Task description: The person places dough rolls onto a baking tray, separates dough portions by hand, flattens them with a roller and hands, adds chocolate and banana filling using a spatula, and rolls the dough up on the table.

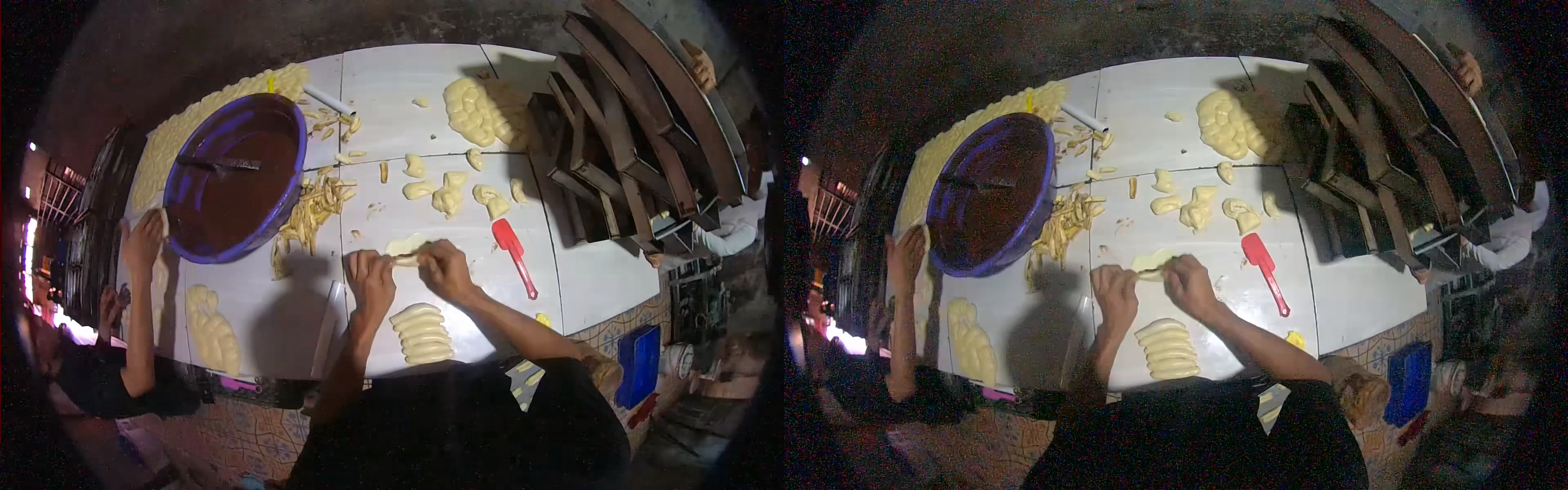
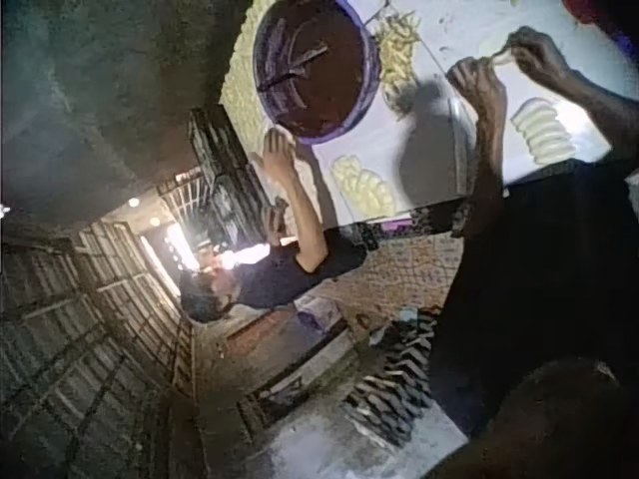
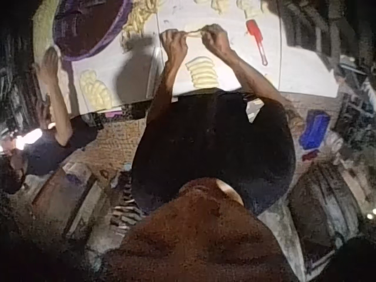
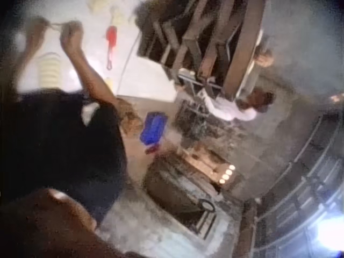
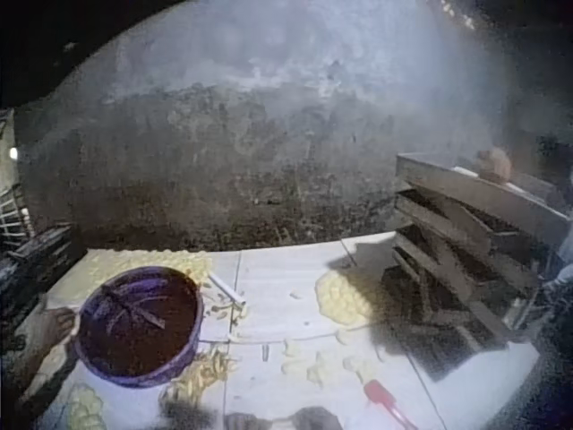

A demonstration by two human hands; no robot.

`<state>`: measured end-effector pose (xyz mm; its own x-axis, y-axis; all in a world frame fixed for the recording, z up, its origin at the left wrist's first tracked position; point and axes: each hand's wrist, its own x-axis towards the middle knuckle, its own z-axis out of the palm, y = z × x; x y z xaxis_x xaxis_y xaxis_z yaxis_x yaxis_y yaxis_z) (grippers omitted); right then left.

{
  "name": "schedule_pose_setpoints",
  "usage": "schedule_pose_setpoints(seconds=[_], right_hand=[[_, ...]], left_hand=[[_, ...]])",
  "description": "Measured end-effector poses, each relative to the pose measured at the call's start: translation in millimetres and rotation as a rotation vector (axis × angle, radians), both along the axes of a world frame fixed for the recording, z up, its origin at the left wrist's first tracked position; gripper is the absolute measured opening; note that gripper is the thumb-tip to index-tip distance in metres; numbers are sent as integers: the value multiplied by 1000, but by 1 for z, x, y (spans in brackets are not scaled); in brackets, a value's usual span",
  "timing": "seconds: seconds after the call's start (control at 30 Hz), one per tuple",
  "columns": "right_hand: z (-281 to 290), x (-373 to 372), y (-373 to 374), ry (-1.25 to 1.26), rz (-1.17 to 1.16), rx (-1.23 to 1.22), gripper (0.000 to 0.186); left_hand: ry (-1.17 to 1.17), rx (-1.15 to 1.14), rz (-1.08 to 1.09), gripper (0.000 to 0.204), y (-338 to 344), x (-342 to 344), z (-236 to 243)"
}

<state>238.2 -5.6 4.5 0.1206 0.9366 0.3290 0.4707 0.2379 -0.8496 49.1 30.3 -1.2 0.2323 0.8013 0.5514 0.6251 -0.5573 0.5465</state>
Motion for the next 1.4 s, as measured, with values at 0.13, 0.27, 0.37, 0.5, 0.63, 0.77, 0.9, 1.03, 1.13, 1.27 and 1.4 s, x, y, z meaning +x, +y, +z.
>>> schedule_pose_setpoints(seconds=[0.13, 0.27, 0.37, 0.5, 0.63, 0.77, 0.9, 1.03, 1.13, 1.27, 1.4], right_hand=[[-9, 10, 24, -151, 116, -97, 30], [-12, 18, 14, -296, 115, 68, 27], [-1, 12, 9, -340, 225, 51, 30], [-25, 7, 24, -258, 109, 16, 23], [-4, 14, 7, -445, -66, 86, 40], [-22, -9, 14, -609, -5, -113, 64], [-9, -12, 98, -602, -123, -78, 58], [-11, 14, 93, -356, -106, 26, 43], [10, 20, 42, -268, -36, 41, 32], [-10, 9, 45, -66, 60, -103, 32], [24, 18, 17, 144, 321, -399, 36]], left_hand=[[14, -133, -23, 17, 24, 8, -3], [180, -70, -89, 25, 10, 13, 9], [201, -110, -245, 39, 10, 4, 7], [348, -128, -223, 44, 31, -12, -31], [364, -135, -45, 50, 1, 11, -6], [579, -180, -34, 70, 39, 26, -22], [529, -221, 116, 68, 91, 44, -21], [245, -213, -119, 73, 94, 26, -18], [125, -282, -383, 76, 69, 17, 3], [-28, -384, -306, 56, 69, 12, -4], [-372, -589, -393, 23, 31, -19, -17]])
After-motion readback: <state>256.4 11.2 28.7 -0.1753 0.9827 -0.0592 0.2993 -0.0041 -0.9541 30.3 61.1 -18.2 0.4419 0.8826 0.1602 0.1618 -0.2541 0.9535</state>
